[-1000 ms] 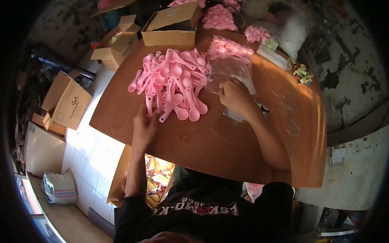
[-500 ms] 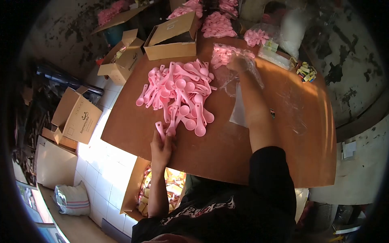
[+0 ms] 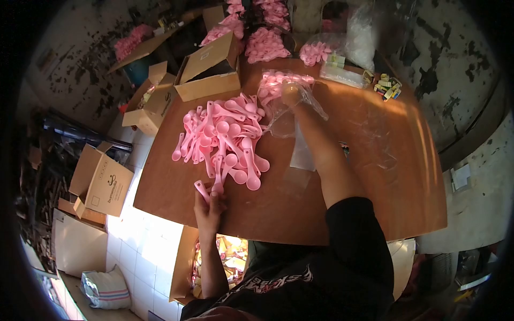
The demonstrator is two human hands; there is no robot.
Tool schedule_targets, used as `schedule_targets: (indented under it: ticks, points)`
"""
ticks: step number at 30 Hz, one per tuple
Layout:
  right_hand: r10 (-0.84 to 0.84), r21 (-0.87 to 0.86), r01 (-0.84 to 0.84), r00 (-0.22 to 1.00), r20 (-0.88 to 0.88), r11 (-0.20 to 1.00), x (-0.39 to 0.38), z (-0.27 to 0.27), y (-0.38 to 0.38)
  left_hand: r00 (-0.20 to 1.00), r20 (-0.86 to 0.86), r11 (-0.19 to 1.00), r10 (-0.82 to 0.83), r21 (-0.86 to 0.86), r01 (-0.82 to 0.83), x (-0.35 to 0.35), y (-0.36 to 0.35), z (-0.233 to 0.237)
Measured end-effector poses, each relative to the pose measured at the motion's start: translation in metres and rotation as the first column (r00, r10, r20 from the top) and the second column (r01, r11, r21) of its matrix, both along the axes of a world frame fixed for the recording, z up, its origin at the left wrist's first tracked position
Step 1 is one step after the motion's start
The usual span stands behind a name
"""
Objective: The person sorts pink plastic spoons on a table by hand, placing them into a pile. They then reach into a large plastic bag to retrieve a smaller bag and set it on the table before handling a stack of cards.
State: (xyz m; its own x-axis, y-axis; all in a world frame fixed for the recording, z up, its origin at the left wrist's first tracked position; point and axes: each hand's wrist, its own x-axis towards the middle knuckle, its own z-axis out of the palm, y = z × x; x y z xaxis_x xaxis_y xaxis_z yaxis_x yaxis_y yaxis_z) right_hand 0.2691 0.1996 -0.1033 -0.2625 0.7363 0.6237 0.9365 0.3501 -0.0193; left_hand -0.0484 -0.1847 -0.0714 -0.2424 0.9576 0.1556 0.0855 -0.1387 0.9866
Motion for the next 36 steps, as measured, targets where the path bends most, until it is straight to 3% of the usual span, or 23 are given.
schedule_targets:
  ticks: [3,5,7,8,12,14,15,17,19,21,23,24,25,26,27,29,31,33,35,36]
  points:
    - [-0.132,0.075,0.134,0.991,-0.034,0.988,-0.017,0.008,-0.03,1.0,-0.001,1.0,-0.001,0.002,0.001,0.0,-0.001,0.001]
    - [-0.055,0.146,0.057,0.998,-0.013,0.988,-0.027,0.015,-0.054,1.0,0.014,1.0,0.004,-0.008,-0.004,0.001,-0.001,-0.002]
    - [-0.093,0.027,0.089,0.961,0.259,0.996,-0.037,0.042,-0.088,1.0,0.028,1.0,0.007,-0.022,-0.006,0.002,-0.001,-0.001]
    - [-0.088,-0.105,0.103,0.986,0.138,0.989,-0.047,0.049,-0.092,0.999,0.038,1.0,-0.01,-0.021,0.011,0.002,-0.002,0.0]
    - [0.022,-0.012,-0.021,0.988,0.155,1.0,-0.056,0.05,-0.103,0.998,0.039,0.999,-0.039,-0.005,0.039,0.001,-0.001,-0.002]
    - [-0.027,-0.307,0.107,0.967,0.254,0.946,-0.068,0.084,-0.144,0.999,0.036,1.0,-0.03,0.002,0.03,0.0,-0.001,-0.002]
    - [-0.026,-0.31,0.107,0.967,0.254,0.945,-0.065,0.08,-0.155,0.999,0.035,1.0,-0.018,0.008,0.018,0.0,-0.001,-0.003]
    - [0.255,-0.489,-0.198,0.966,0.052,0.85,-0.057,0.068,-0.177,0.999,0.039,1.0,-0.022,0.004,0.022,0.0,-0.003,0.001]
    - [0.223,-0.563,-0.142,0.972,0.077,0.814,-0.068,0.126,-0.239,0.998,0.053,1.0,-0.016,0.0,0.016,-0.002,-0.005,0.003]
    - [0.202,-0.639,-0.08,0.972,0.12,0.765,-0.067,0.154,-0.274,0.976,0.217,0.997,-0.002,0.07,-0.013,-0.005,-0.011,0.002]
    - [0.418,-0.479,-0.498,0.867,-0.27,0.723,-0.045,0.157,-0.29,0.965,0.259,0.998,0.04,0.038,-0.051,-0.001,-0.016,0.006]
    - [0.419,-0.501,-0.495,0.869,-0.264,0.71,-0.045,0.165,-0.299,0.952,0.307,0.996,0.024,0.071,-0.048,0.002,-0.017,0.007]
    - [0.188,-0.597,-0.645,0.739,-0.647,0.477,-0.045,0.174,-0.308,0.936,0.352,0.993,0.006,0.106,-0.046,0.004,-0.017,0.007]
    - [-0.17,-0.542,-0.802,0.514,-0.84,0.251,-0.045,0.179,-0.313,0.929,0.37,0.988,-0.03,0.15,-0.028,0.009,-0.014,0.006]
    - [-0.173,-0.554,-0.796,0.526,-0.833,0.243,-0.045,0.174,-0.314,0.924,0.382,0.989,-0.022,0.143,-0.035,0.014,-0.015,0.007]
    - [-0.267,-0.375,-0.916,0.33,-0.905,0.14,-0.047,0.159,-0.313,0.917,0.386,0.995,-0.101,0.064,0.082,0.022,-0.017,0.013]
    - [-0.277,-0.357,-0.929,0.319,-0.907,0.098,-0.057,0.148,-0.313,0.866,0.486,0.993,-0.113,0.016,0.12,0.031,-0.019,0.019]
    - [-0.299,-0.263,-0.958,0.219,-0.929,0.117,-0.07,0.134,-0.313,0.828,0.541,0.989,-0.147,0.091,0.116,0.044,-0.012,0.024]
    - [-0.356,-0.277,-0.957,0.228,-0.906,0.091,-0.083,0.128,-0.314,0.805,0.574,0.983,-0.15,0.172,0.06,0.052,0.001,0.031]
    - [-0.34,-0.265,-0.963,0.234,-0.911,0.047,-0.089,0.126,-0.314,0.724,0.67,0.984,-0.166,0.164,0.073,0.051,0.007,0.033]
